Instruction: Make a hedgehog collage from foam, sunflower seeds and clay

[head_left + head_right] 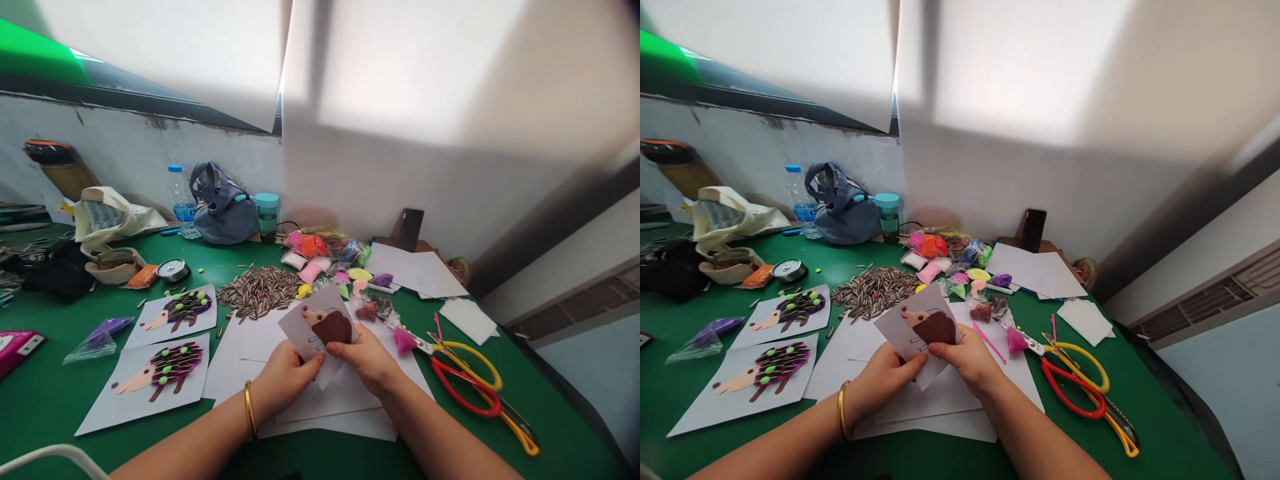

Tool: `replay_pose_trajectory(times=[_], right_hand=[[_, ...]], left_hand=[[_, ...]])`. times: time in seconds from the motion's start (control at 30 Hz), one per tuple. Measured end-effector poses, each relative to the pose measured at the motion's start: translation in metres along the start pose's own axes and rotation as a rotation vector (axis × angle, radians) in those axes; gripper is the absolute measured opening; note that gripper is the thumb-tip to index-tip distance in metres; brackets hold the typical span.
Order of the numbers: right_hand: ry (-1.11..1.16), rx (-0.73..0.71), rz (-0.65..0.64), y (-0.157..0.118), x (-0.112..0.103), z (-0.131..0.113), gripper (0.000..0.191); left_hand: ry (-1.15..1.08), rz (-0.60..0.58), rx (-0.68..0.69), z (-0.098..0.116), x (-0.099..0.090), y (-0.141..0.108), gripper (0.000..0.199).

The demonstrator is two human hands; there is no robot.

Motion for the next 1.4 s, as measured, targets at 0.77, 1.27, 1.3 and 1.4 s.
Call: replay_pose_trajectory(times=[0.77, 1.27, 1.3, 1.4], right_hand=[[0.005, 0.102, 0.077, -0.002, -0.006, 0.002, 0.047], [-0.086, 0.109, -0.031, -0.003, -0.006, 0.000, 0.040], [-0.104, 0.101, -0.026, -0.004, -0.004, -0.001, 0.041], [-0.127, 0.092, -0.015, -0.004, 0.001, -0.002, 0.043]], left_hand=[[0.064, -0.006, -0.032, -0.004, 0.000, -0.002, 0.026], [-0.092, -0.031, -0.052, 0.000, 0.001, -0.001, 0.036], [-0.090, -0.015, -0.048, 0.001, 0.000, 0.000, 0.037], [-0.104, 0.048, -0.038, 0.000, -0.004, 0.000, 0.041]])
Point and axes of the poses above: each hand's wrist, its own y-axis towards the middle knuckle, its own x-axis out of the palm, z = x × y, the point moved 6 cm from there along y, towards the middle knuckle, and after that the axes turned 9 degrees about -z, right-handed, at the moved point
